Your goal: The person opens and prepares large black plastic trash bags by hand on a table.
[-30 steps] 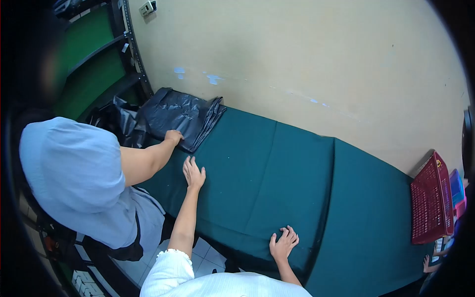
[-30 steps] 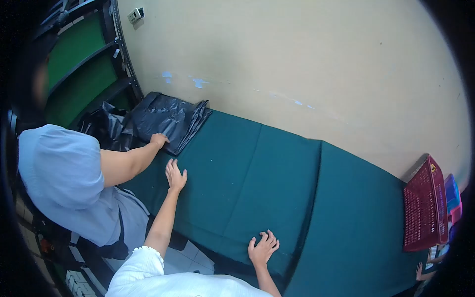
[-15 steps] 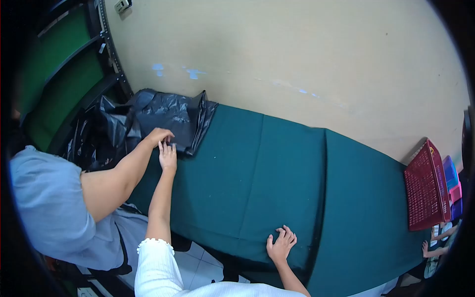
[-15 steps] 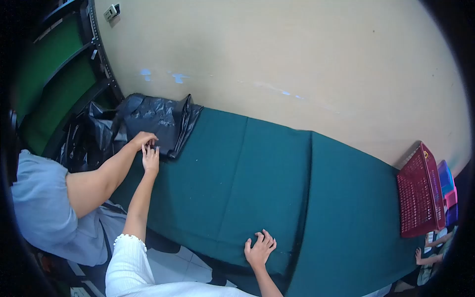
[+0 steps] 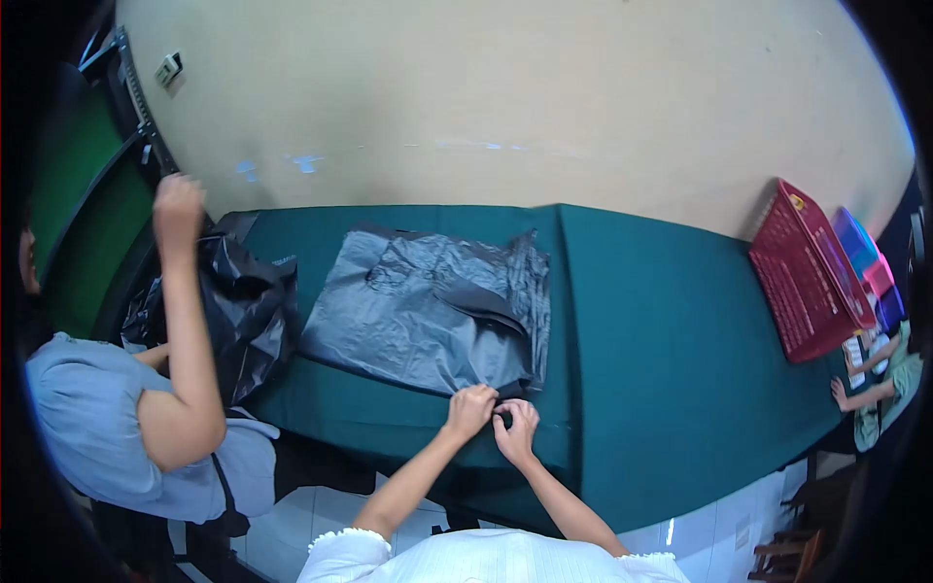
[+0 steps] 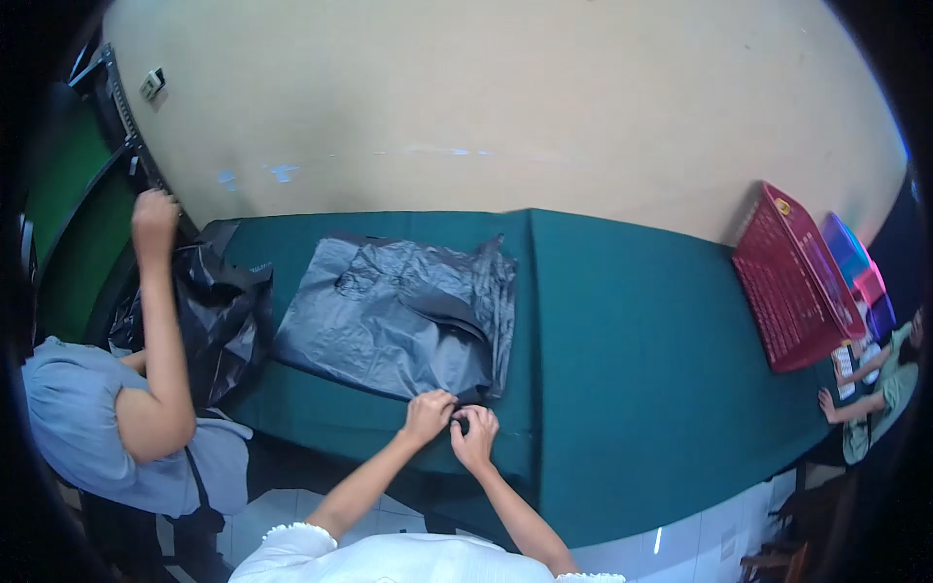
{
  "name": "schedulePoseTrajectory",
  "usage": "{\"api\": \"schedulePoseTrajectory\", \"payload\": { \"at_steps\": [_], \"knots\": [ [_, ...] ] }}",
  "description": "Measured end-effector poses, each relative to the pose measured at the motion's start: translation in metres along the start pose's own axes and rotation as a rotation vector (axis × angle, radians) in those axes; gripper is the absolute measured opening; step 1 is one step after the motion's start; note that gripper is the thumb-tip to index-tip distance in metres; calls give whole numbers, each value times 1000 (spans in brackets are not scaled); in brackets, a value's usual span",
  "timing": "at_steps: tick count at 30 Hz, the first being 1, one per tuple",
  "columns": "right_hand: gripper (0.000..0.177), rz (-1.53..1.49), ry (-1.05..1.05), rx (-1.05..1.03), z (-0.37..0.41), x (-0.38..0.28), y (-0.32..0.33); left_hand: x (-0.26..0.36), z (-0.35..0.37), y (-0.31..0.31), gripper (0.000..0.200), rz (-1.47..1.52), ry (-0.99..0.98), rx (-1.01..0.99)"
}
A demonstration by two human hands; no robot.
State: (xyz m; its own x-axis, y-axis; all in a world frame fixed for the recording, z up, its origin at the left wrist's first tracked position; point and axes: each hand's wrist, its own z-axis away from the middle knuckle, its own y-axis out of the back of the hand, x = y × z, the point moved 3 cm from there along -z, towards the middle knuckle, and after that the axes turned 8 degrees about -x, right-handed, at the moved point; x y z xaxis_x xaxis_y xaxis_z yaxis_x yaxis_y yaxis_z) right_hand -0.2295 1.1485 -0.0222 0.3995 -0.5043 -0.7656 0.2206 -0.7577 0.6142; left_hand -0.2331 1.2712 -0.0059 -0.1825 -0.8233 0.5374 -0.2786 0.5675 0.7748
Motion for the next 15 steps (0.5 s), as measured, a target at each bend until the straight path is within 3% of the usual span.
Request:
{"api": "schedulePoseTrajectory", "payload": {
  "at_steps": [1,2,4,6,10,15],
  "knots": [
    [12,-250,-60,24,7,11,15,25,5,-17,5,31,20,17],
    [12,-247,-62,38,17,22,35,47,8,-31,4,60,44,38],
    [9,-505,-88,-230,46,24,88,80,18,-56,5,87,81,52],
    [10,-555,-76,-390,72,13,140,104,24,-68,5,126,142,68],
    [9,-565,-132,-388,106,56,215,140,23,-96,6,134,212,162],
    [12,-485,-190,-306,110,101,267,132,22,-86,13,135,371,81]
  ]
}}
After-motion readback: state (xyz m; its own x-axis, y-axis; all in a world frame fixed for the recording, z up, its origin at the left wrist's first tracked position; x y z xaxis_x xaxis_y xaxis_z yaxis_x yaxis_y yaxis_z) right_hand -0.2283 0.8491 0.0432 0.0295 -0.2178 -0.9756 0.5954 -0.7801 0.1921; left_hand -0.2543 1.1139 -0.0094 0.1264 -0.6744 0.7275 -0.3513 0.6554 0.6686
